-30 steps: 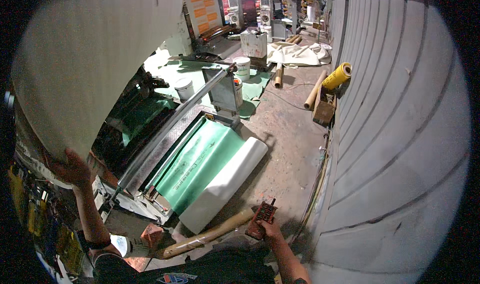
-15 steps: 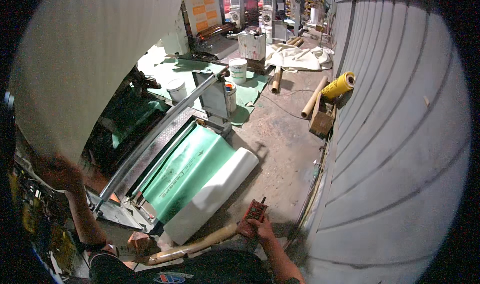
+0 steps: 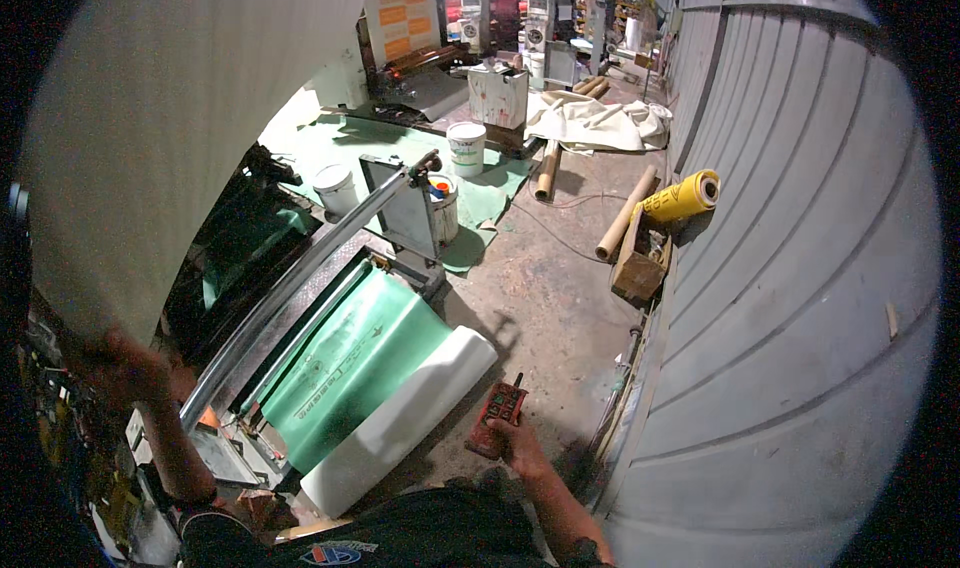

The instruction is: The worker uses a hoist and remote to lift a large white roll of material and mount it onto a machine.

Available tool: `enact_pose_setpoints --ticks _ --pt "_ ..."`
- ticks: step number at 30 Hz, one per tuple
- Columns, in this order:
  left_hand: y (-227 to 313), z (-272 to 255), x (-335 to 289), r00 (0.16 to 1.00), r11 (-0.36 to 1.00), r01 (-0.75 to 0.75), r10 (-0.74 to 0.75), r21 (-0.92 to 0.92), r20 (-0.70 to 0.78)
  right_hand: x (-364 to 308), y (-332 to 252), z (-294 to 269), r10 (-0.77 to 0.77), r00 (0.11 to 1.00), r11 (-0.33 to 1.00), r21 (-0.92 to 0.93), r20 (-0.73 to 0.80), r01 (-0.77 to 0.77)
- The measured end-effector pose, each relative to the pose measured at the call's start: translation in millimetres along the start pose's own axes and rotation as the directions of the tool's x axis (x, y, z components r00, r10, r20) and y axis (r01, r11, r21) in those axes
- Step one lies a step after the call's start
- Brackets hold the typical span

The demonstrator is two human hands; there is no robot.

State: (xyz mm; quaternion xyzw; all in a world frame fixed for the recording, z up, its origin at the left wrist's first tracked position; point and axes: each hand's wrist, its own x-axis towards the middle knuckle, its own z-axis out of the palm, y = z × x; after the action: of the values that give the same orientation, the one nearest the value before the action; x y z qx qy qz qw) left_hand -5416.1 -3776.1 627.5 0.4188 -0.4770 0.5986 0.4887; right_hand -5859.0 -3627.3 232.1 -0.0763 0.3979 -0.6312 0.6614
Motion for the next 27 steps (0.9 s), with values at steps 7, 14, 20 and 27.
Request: enact_pose_setpoints --ticks 7,14,20,27 --pt "111 73 17 0.997 0.964 -0.039 0.019 -0.263 -0.076 49 -25 -31 0.042 0.995 0.999 -0.029 -0.095 -0.045" --pt "206 146 21 0.987 0.928 -0.111 0.060 -0.356 -0.152 111 -82 -68 0.093 0.979 0.991 -0.080 -0.181 -0.109" --pt "276 206 14 0.997 0.975 -0.039 0.024 -0.218 -0.070 172 -166 -90 0.097 0.985 0.995 -0.013 -0.142 -0.099" --pt "372 271 14 0.994 0.965 -0.061 0.036 -0.255 -0.102 253 -260 -144 0.082 0.985 0.989 -0.110 -0.152 -0.100"
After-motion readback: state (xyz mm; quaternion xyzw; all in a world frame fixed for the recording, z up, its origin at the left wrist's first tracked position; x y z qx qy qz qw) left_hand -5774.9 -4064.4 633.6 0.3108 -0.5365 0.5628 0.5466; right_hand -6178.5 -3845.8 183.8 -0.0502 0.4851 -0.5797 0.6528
